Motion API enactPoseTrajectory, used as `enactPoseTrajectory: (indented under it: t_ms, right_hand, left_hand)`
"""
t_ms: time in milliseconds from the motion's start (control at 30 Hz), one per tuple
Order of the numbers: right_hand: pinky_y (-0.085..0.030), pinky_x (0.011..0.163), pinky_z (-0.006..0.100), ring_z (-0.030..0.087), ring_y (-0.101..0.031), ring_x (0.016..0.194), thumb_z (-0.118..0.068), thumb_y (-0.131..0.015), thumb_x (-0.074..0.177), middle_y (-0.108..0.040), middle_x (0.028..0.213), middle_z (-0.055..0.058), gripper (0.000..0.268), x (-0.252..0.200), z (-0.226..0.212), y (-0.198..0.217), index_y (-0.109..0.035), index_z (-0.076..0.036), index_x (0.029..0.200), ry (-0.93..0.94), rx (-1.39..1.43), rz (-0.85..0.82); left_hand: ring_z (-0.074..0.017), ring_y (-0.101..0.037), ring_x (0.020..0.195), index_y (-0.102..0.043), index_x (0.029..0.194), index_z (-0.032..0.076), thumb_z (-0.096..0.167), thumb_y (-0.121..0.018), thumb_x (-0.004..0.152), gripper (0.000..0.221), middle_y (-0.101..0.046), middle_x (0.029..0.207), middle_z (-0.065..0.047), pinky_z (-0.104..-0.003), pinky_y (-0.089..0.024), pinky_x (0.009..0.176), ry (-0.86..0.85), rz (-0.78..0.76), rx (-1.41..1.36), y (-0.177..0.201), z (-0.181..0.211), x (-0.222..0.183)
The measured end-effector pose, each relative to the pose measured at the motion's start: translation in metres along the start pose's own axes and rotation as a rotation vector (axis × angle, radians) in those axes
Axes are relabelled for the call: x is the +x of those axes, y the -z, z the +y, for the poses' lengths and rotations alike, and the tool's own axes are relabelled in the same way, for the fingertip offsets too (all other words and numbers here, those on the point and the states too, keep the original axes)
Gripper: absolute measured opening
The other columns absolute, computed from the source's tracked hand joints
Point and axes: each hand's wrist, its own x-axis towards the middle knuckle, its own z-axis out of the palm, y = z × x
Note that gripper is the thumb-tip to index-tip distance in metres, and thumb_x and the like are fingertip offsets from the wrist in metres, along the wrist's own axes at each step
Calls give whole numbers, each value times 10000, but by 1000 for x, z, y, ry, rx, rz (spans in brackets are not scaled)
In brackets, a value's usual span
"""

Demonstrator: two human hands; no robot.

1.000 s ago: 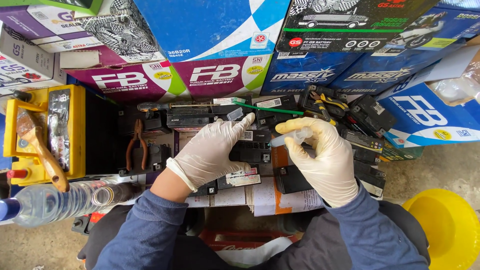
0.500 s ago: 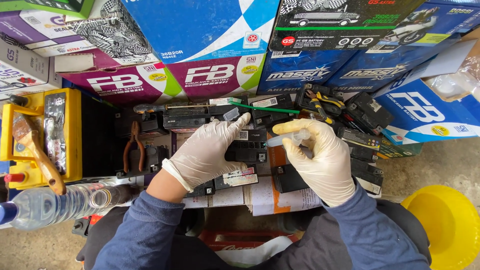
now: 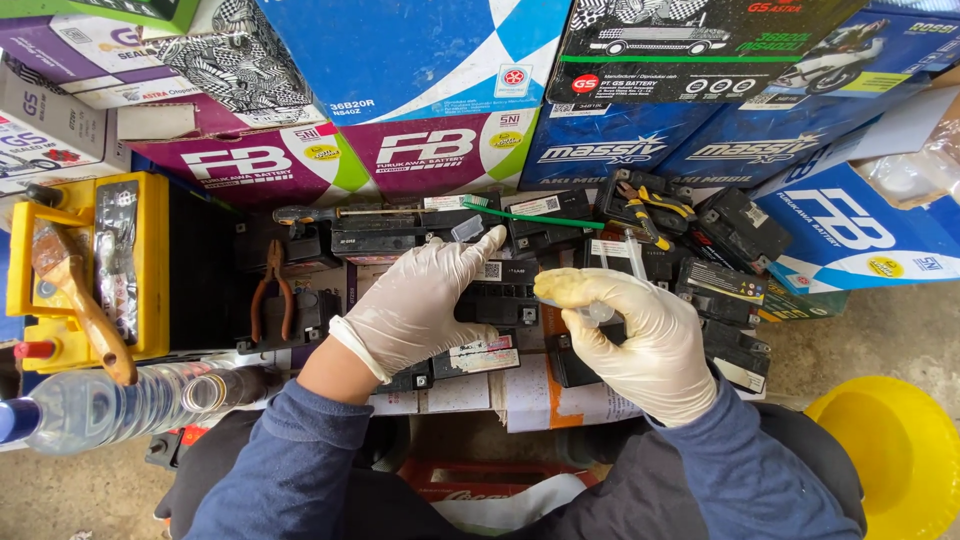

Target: Refilling lead-acid batteries with liquid using a syringe

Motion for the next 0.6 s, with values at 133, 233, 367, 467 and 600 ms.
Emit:
enactPoseTrajectory:
  t_ms: [133,233,367,467,600]
  right_hand:
    - [-624,941,270,202,-778,1093,26,-607,912,-779,1168,111,211,0,-1,-2,-654,-60,1099,-62,108,-15]
    - [-545,1073,306,216,-739,1169,7,-547,922,-759,1227,121,272,4,-1,-3,-665,-46,1161,-209,187,11]
    - [-524,1111,381,276,-683,1231,-108,-509,985,-699,1286,153,279,9,-2,-2,-613,-20,1229,-102,240,3]
    - [-480,1113,385,264,-635,1254,-274,-436,1036,-726,1244,120,374,10,-3,-3,-608,-44,1276,-48,149,-27]
    - [-441,1081,300,186,-644,1204,-361,-438,1072,-749,1258,116,530,9,1,-7,-468,-61,1508,-125,141,-23]
  left_hand:
    - [-405,-635,940,-298,1617,79,457,-956,694,1194,-677,1087,-202,-473,-486,810,6,-11,-37,2,1,0]
    - [-428,-629,1000,-299,1620,94,518,-941,694,1204,-669,1170,-227,-488,-481,881,-3,-8,20,3,1,1]
    - [-366,-635,1134,-277,1626,110,537,-925,698,1209,-677,1234,-171,-540,-404,1066,13,-31,28,4,2,2]
    - [-399,-648,1072,-297,1617,100,515,-936,686,1203,-686,1198,-194,-509,-453,969,18,-30,10,3,1,2]
    - [-343,-583,1273,-272,1622,106,569,-928,684,1235,-612,1405,-179,-560,-349,1126,4,-16,20,-1,-2,0]
